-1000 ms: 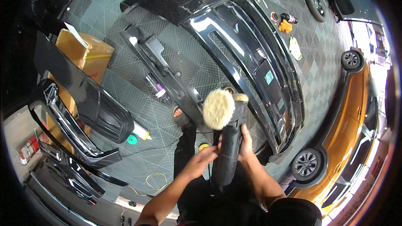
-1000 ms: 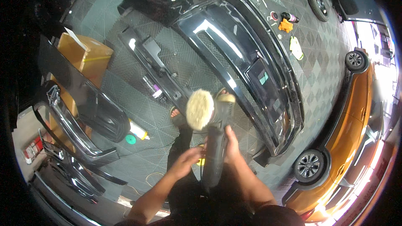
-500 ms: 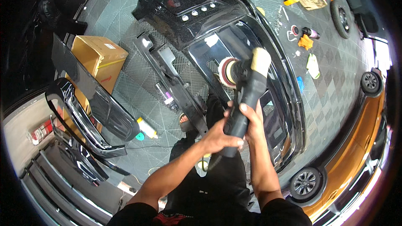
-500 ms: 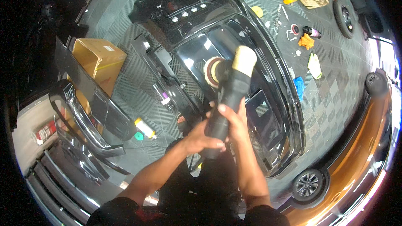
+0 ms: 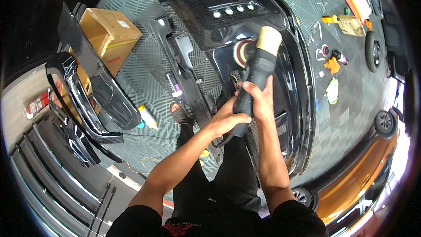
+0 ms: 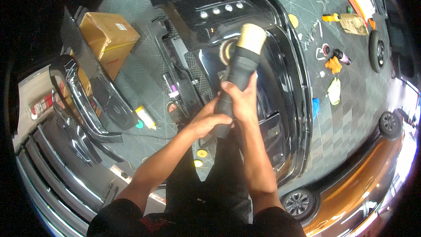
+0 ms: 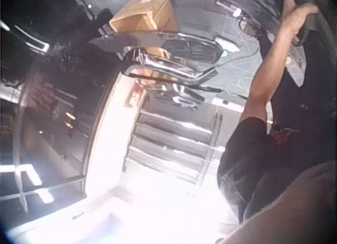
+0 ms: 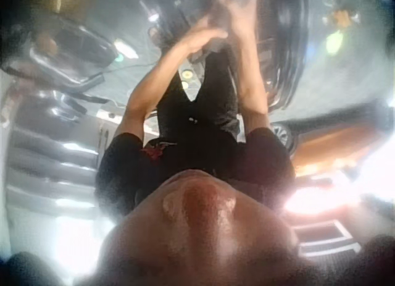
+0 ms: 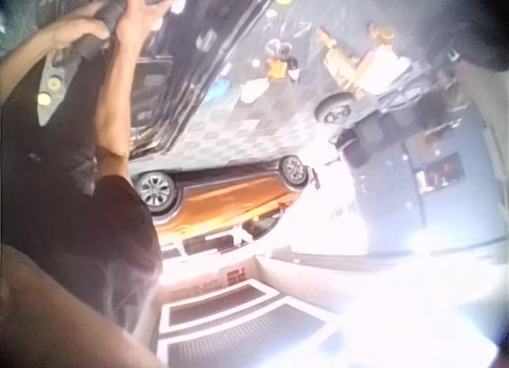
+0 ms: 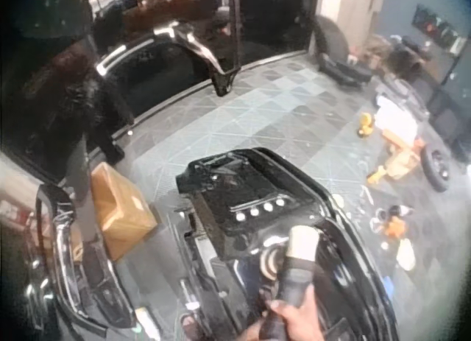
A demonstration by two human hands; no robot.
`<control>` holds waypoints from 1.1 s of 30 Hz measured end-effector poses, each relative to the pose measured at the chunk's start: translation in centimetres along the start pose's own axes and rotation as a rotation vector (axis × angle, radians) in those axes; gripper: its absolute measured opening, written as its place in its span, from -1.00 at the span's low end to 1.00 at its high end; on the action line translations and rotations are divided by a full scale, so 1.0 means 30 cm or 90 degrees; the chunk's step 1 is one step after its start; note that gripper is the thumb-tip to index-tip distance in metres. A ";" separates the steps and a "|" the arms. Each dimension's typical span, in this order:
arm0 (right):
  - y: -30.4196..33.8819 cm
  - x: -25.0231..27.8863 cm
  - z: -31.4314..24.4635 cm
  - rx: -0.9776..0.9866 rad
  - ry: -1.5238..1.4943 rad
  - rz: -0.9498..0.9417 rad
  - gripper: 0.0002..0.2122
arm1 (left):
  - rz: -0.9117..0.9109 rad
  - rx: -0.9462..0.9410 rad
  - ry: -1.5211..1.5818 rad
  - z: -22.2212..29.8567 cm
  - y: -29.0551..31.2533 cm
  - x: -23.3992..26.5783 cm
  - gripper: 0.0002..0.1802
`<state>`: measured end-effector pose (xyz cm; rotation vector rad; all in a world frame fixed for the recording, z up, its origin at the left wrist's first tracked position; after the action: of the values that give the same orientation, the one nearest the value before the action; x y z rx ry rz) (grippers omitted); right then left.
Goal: The person uses a rotary polisher with a foam pad to polish a black car bumper. They apply polishing compound from a yellow bottle onto the pad and systematically move the polisher across the bumper surface.
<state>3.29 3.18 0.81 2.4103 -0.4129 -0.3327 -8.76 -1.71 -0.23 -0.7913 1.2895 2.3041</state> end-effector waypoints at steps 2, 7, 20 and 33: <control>0.015 -0.031 0.021 -0.028 0.046 -0.014 -0.10 | 0.025 0.011 -0.005 0.001 0.047 0.008 -0.28; 0.062 -0.116 0.054 0.086 0.119 -0.017 -0.01 | 0.042 0.003 0.043 -0.003 0.132 0.064 -0.38; 0.462 0.265 0.230 -0.047 -0.113 0.269 -0.48 | -0.138 0.105 -0.320 -0.261 0.188 -0.127 -0.02; 0.013 0.018 -0.022 0.015 -0.085 0.083 -0.37 | -0.018 0.084 -0.156 0.096 -0.021 -0.038 -0.36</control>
<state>3.92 3.07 1.51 2.3770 -0.6335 -0.4343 -8.37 1.02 1.29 -0.4644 1.2936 2.1874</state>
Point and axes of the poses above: each hand's wrist, its own y-axis away from the middle knuckle, its own x-axis out of the back of the hand, z = x × y, the point moved 6 cm from there along -y, towards the middle knuckle, and after that the axes turned 4 degrees about y, right-handed, at the moved point
